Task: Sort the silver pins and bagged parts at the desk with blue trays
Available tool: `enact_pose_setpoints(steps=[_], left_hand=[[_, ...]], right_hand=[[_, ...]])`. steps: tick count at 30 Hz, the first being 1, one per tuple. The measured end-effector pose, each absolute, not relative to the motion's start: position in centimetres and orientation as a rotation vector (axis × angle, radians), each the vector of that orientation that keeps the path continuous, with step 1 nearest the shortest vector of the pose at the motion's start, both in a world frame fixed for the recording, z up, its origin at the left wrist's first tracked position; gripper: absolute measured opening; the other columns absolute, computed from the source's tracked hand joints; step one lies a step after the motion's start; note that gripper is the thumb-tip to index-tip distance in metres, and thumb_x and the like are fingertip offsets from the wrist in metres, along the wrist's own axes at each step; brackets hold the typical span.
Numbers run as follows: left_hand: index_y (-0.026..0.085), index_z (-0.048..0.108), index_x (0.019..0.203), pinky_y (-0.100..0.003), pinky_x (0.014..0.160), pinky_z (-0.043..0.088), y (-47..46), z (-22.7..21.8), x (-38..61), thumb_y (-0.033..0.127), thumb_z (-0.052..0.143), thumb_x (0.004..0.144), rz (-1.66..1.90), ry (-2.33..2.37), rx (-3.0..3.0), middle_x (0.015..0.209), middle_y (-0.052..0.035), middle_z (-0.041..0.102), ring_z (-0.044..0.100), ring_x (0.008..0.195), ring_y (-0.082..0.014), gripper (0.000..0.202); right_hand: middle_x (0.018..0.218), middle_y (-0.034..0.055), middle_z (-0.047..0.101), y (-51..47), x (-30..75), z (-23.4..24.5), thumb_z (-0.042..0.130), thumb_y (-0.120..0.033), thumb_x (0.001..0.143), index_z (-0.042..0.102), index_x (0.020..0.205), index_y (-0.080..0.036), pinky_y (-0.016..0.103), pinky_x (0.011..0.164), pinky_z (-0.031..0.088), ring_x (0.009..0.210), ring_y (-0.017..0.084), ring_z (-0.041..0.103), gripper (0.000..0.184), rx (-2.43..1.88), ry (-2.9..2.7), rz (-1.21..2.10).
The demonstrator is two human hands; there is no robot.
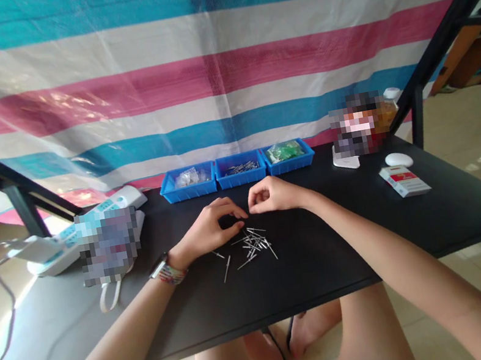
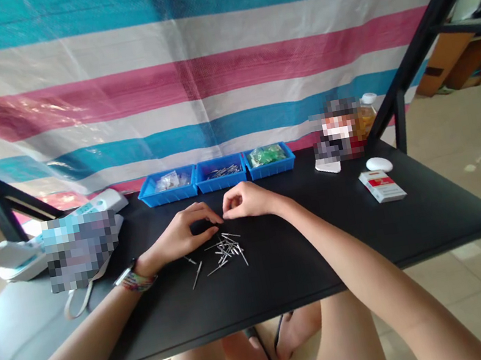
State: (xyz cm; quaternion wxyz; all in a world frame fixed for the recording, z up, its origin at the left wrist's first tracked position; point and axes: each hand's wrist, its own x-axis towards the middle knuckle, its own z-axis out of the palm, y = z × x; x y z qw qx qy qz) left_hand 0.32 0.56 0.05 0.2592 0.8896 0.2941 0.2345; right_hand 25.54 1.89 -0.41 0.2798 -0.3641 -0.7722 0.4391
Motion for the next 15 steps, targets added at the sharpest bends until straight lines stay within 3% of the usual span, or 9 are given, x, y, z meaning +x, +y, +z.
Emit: enact_pose_setpoints(steps=[5,15], left_hand=[[0.020,0.075,0.093,-0.035,0.091,0.054,0.9,-0.2,0.0,0.023,0.061,0.091,0.656,0.825,2.430,0.097,-0.0062,0.075,0.069,0.095,-0.0226,0.015],[0.019,0.074,0.092,-0.033,0.086,0.054,1.0,-0.1,0.0,0.022,0.058,0.088,0.683,0.869,2.374,0.095,-0.0060,0.074,0.068,0.090,-0.0215,0.017]], right_hand=[[0.071,-0.0008,0.071,0.0,24.2,-0.6,0.085,-0.017,0.073,0.081,0.080,-0.018,0.024,0.062,0.039,0.062,0.011,0.057,0.008,-0.975,-2.295,1.057],[0.082,-0.0005,0.076,-0.2,24.0,-0.6,0.080,-0.008,0.071,0.084,0.093,-0.021,0.024,0.064,0.041,0.070,0.013,0.065,0.026,-1.066,-2.382,0.940]])
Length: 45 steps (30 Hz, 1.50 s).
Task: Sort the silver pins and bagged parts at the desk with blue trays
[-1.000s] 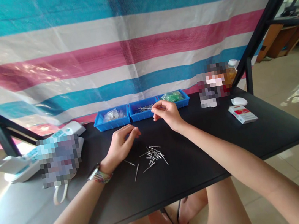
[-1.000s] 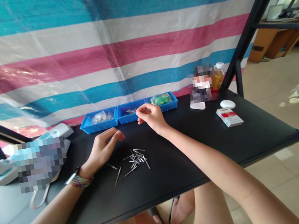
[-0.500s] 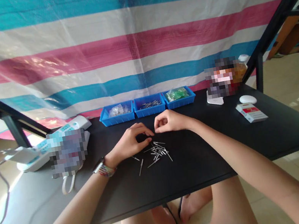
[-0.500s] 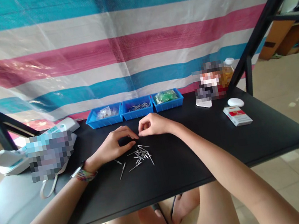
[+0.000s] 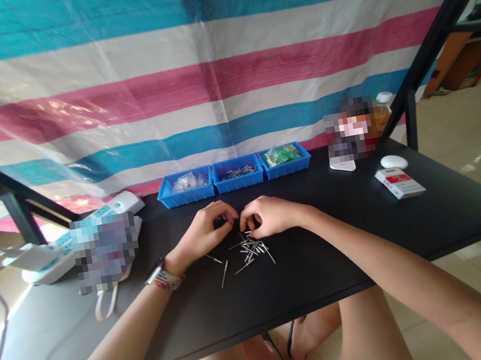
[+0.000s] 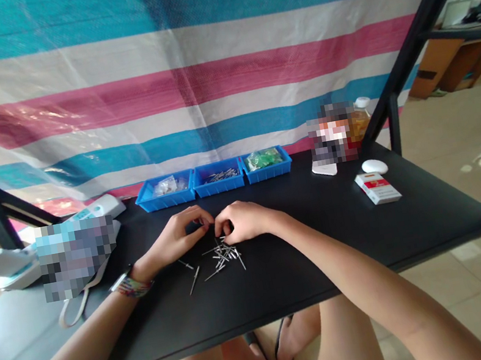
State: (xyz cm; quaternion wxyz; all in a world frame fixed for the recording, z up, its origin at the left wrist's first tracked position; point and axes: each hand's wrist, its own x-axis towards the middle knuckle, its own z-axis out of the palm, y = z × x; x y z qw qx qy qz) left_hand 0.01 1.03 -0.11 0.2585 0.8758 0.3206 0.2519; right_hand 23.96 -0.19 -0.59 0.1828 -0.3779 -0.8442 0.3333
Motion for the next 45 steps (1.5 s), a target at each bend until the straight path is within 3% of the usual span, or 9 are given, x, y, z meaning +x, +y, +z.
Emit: enact_pose_setpoints(steps=[5,11,16,20,27,35,40,45], left_hand=[[0.019,0.074,0.092,-0.033,0.085,0.053,0.9,-0.1,0.2,0.022,0.058,0.088,0.671,0.864,2.389,0.095,-0.0058,0.074,0.067,0.088,-0.0213,0.017],[0.019,0.074,0.089,-0.032,0.084,0.055,1.0,0.0,0.2,0.025,0.058,0.089,0.671,0.887,2.370,0.092,-0.0057,0.074,0.068,0.086,-0.0211,0.017],[0.019,0.073,0.093,-0.032,0.084,0.057,0.8,0.2,0.3,0.029,0.060,0.091,0.743,0.896,2.303,0.093,-0.0055,0.076,0.070,0.085,-0.0215,0.017],[0.018,0.073,0.098,-0.034,0.087,0.057,0.8,0.2,0.3,0.034,0.059,0.096,0.761,0.895,2.233,0.099,-0.0073,0.078,0.072,0.093,-0.0236,0.021],[0.018,0.073,0.093,-0.033,0.080,0.056,1.3,-0.5,-0.2,0.024,0.059,0.085,0.783,0.937,2.252,0.092,-0.0062,0.076,0.070,0.084,-0.0217,0.018],[0.017,0.072,0.094,-0.031,0.078,0.052,1.4,-1.1,-0.2,0.021,0.055,0.086,0.786,0.984,2.280,0.091,-0.0047,0.074,0.068,0.083,-0.0197,0.019],[0.017,0.072,0.097,-0.030,0.078,0.052,1.4,-1.4,-0.1,0.017,0.053,0.085,0.760,0.978,2.307,0.092,-0.0040,0.074,0.067,0.083,-0.0191,0.022],[0.018,0.073,0.098,-0.030,0.078,0.052,1.5,-1.5,-0.1,0.020,0.055,0.087,0.755,0.969,2.309,0.092,-0.0038,0.074,0.068,0.084,-0.0191,0.022]], right_hand=[[0.084,0.0009,0.073,0.0,23.9,-0.9,0.075,-0.004,0.073,0.081,0.083,-0.017,0.025,0.069,0.043,0.075,0.014,0.065,0.018,-0.997,-2.398,0.900],[0.080,-0.0016,0.063,0.2,23.7,-0.8,0.065,-0.001,0.083,0.081,0.090,-0.018,0.025,0.070,0.041,0.068,0.011,0.054,0.025,-0.936,-2.213,0.933],[0.084,0.0011,0.072,0.4,23.2,-0.7,0.063,-0.011,0.086,0.075,0.089,-0.017,0.028,0.076,0.049,0.079,0.016,0.066,0.013,-0.886,-1.846,1.152],[0.084,0.0027,0.074,0.5,23.0,-1.1,0.065,-0.016,0.082,0.069,0.087,-0.017,0.030,0.074,0.055,0.076,0.018,0.071,0.007,-0.897,-1.644,1.266],[0.075,-0.0001,0.069,-0.3,23.4,-1.0,0.064,-0.009,0.079,0.073,0.082,-0.016,0.025,0.063,0.043,0.066,0.013,0.058,0.012,-0.949,-1.956,0.993],[0.088,0.0028,0.066,-1.2,22.8,-1.5,0.071,0.001,0.082,0.082,0.094,-0.016,0.026,0.072,0.046,0.075,0.013,0.059,0.025,-0.869,-2.280,0.740],[0.094,0.0036,0.065,-0.7,22.9,-2.2,0.076,-0.004,0.085,0.082,0.096,-0.018,0.028,0.080,0.046,0.086,0.016,0.062,0.018,-0.934,-2.319,0.657],[0.091,0.0031,0.063,-0.4,23.1,-2.1,0.076,-0.005,0.085,0.078,0.086,-0.017,0.028,0.080,0.043,0.086,0.016,0.061,0.012,-0.926,-2.367,0.617]])
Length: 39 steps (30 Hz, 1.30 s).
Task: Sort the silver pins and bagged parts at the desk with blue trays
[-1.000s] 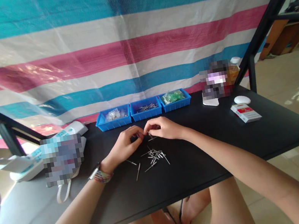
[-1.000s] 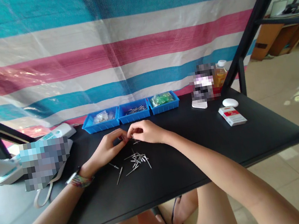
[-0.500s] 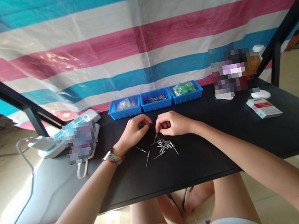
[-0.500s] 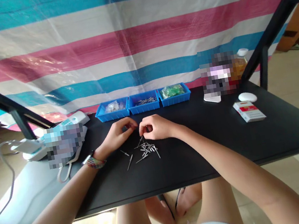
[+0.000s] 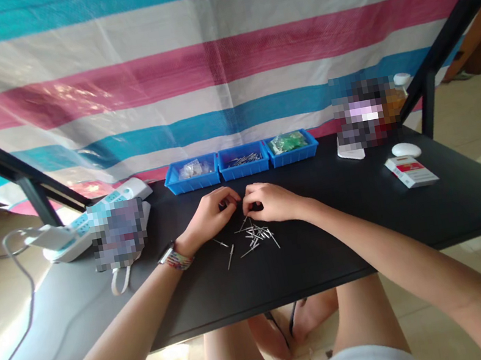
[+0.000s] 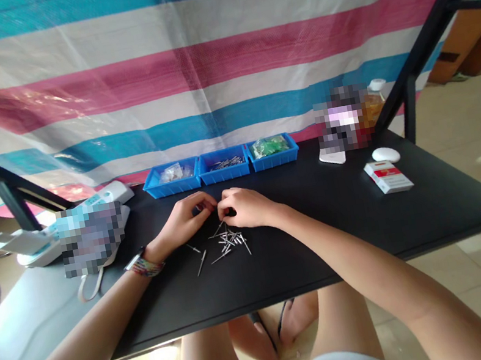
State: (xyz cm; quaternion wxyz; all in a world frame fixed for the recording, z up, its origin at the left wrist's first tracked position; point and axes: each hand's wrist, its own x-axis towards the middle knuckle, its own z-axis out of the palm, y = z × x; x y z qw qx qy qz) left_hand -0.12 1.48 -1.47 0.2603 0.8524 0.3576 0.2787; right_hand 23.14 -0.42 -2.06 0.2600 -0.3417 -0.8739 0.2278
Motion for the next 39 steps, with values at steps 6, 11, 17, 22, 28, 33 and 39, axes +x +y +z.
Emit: enact_pose_setpoints(steps=[6,11,17,22,28,33,39], left_hand=[[0.018,0.074,0.097,-0.030,0.078,0.052,1.5,-1.4,-0.1,0.024,0.057,0.091,0.748,0.972,2.293,0.093,-0.0041,0.075,0.069,0.083,-0.0197,0.019],[0.018,0.074,0.098,-0.030,0.080,0.052,1.6,-1.4,0.0,0.030,0.059,0.095,0.741,0.960,2.286,0.093,-0.0043,0.075,0.069,0.084,-0.0203,0.019],[0.018,0.072,0.095,-0.030,0.081,0.051,1.1,-0.7,0.1,0.044,0.057,0.102,0.731,0.942,2.209,0.092,-0.0041,0.075,0.068,0.086,-0.0208,0.031],[0.018,0.073,0.100,-0.029,0.077,0.051,1.1,-1.0,0.1,0.042,0.068,0.097,0.824,0.957,2.175,0.089,-0.0033,0.074,0.066,0.081,-0.0191,0.025],[0.018,0.073,0.095,-0.030,0.077,0.051,1.2,-1.0,0.1,0.045,0.066,0.100,0.908,1.001,2.185,0.089,-0.0039,0.074,0.066,0.081,-0.0193,0.028],[0.019,0.075,0.086,-0.031,0.080,0.051,1.3,-0.8,-0.1,0.050,0.060,0.104,0.952,0.995,2.220,0.089,-0.0054,0.075,0.068,0.085,-0.0206,0.039],[0.019,0.074,0.084,-0.032,0.080,0.052,1.1,-0.6,0.2,0.055,0.054,0.106,0.947,0.986,2.197,0.084,-0.0057,0.074,0.069,0.081,-0.0207,0.047]], right_hand=[[0.091,0.0029,0.064,-0.2,23.2,-2.3,0.077,-0.004,0.082,0.079,0.092,-0.018,0.029,0.081,0.044,0.089,0.018,0.061,0.018,-0.894,-2.379,0.605],[0.086,0.0016,0.062,-0.1,23.3,-2.4,0.074,-0.004,0.082,0.074,0.082,-0.017,0.028,0.077,0.042,0.083,0.016,0.059,0.012,-0.888,-2.356,0.606],[0.079,-0.0019,0.061,0.3,23.1,-2.3,0.068,-0.009,0.082,0.065,0.080,-0.017,0.025,0.068,0.040,0.069,0.012,0.053,0.010,-0.940,-2.079,0.719],[0.073,-0.0023,0.063,0.8,23.0,-2.4,0.065,-0.021,0.086,0.062,0.079,-0.018,0.026,0.066,0.041,0.066,0.013,0.053,0.008,-1.016,-1.864,0.793],[0.072,-0.0004,0.065,0.9,22.9,-2.4,0.063,-0.030,0.088,0.063,0.078,-0.019,0.027,0.066,0.044,0.066,0.014,0.056,0.014,-1.014,-1.756,0.843],[0.083,0.0003,0.067,0.5,22.6,-2.2,0.074,-0.035,0.080,0.066,0.091,-0.019,0.025,0.058,0.049,0.066,0.014,0.062,0.021,-0.931,-1.546,1.172],[0.075,-0.0017,0.065,0.3,22.5,-1.8,0.079,-0.037,0.078,0.065,0.086,-0.020,0.024,0.055,0.051,0.061,0.013,0.062,0.024,-0.901,-1.476,1.214]])
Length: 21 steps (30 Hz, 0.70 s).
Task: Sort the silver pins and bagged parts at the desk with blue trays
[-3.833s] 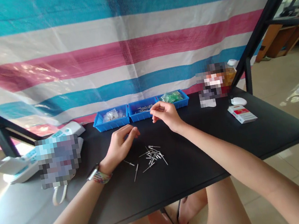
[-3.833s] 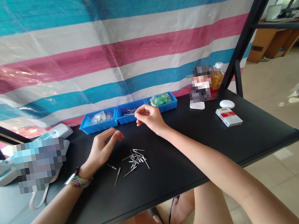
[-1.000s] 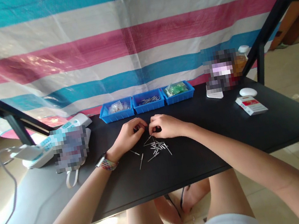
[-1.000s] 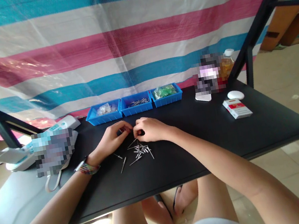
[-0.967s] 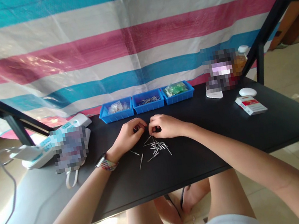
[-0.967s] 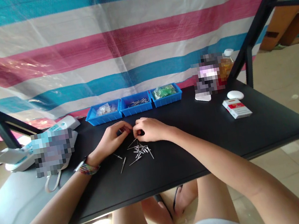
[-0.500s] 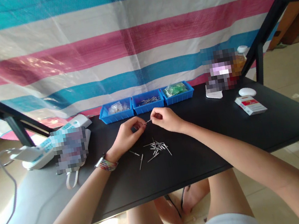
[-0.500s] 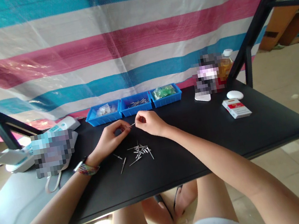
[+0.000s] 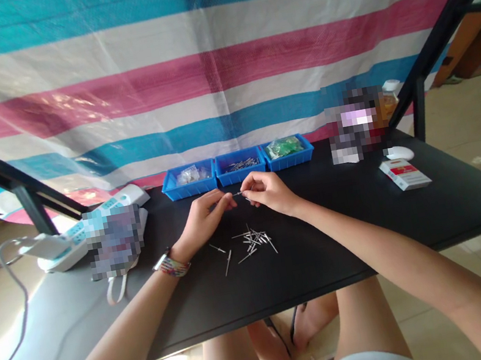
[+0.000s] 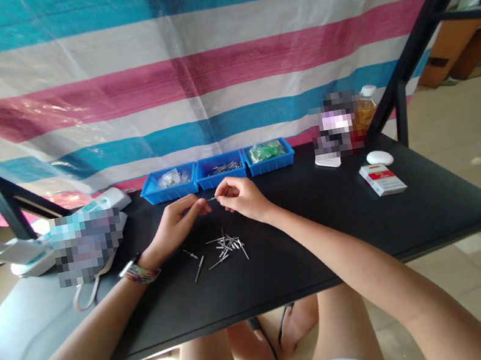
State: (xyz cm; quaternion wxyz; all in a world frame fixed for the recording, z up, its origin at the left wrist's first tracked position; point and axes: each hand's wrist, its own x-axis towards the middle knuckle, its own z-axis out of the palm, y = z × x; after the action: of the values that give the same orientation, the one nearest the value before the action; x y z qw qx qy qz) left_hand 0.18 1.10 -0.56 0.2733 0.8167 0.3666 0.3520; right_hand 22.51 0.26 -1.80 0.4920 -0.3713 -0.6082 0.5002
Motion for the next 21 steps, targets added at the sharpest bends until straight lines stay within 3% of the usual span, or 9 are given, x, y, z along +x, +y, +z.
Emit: enact_pose_setpoints(steps=[5,9,16,21], left_hand=[[0.019,0.071,0.097,-0.030,0.077,0.052,0.57,-0.19,0.33,0.055,0.066,0.098,1.011,1.051,2.123,0.088,-0.0040,0.072,0.065,0.080,-0.0193,0.036],[0.019,0.069,0.091,-0.029,0.076,0.050,0.56,-0.18,0.25,0.051,0.068,0.098,1.049,1.051,2.139,0.085,-0.0034,0.070,0.062,0.079,-0.0182,0.033],[0.019,0.071,0.086,-0.030,0.076,0.049,0.89,-0.30,0.08,0.052,0.063,0.101,1.024,1.077,2.204,0.082,-0.0032,0.071,0.064,0.078,-0.0188,0.038],[0.019,0.072,0.085,-0.031,0.079,0.051,1.20,-0.79,-0.07,0.054,0.059,0.104,0.990,1.069,2.217,0.086,-0.0043,0.075,0.068,0.082,-0.0199,0.042]], right_hand=[[0.077,0.0007,0.070,0.54,22.56,-2.24,0.076,-0.048,0.083,0.067,0.086,-0.019,0.023,0.051,0.050,0.058,0.012,0.063,0.031,-0.924,-1.490,1.183],[0.078,0.0020,0.072,0.62,22.50,-2.55,0.074,-0.052,0.086,0.068,0.085,-0.018,0.022,0.051,0.051,0.056,0.011,0.063,0.034,-0.941,-1.484,1.180],[0.076,-0.0022,0.066,0.53,22.40,-2.26,0.081,-0.034,0.076,0.067,0.087,-0.018,0.023,0.049,0.052,0.054,0.011,0.063,0.024,-0.879,-1.358,1.246],[0.075,-0.0031,0.063,0.42,22.49,-2.06,0.079,-0.031,0.074,0.065,0.083,-0.019,0.022,0.049,0.053,0.056,0.010,0.062,0.020,-0.872,-1.367,1.247]])
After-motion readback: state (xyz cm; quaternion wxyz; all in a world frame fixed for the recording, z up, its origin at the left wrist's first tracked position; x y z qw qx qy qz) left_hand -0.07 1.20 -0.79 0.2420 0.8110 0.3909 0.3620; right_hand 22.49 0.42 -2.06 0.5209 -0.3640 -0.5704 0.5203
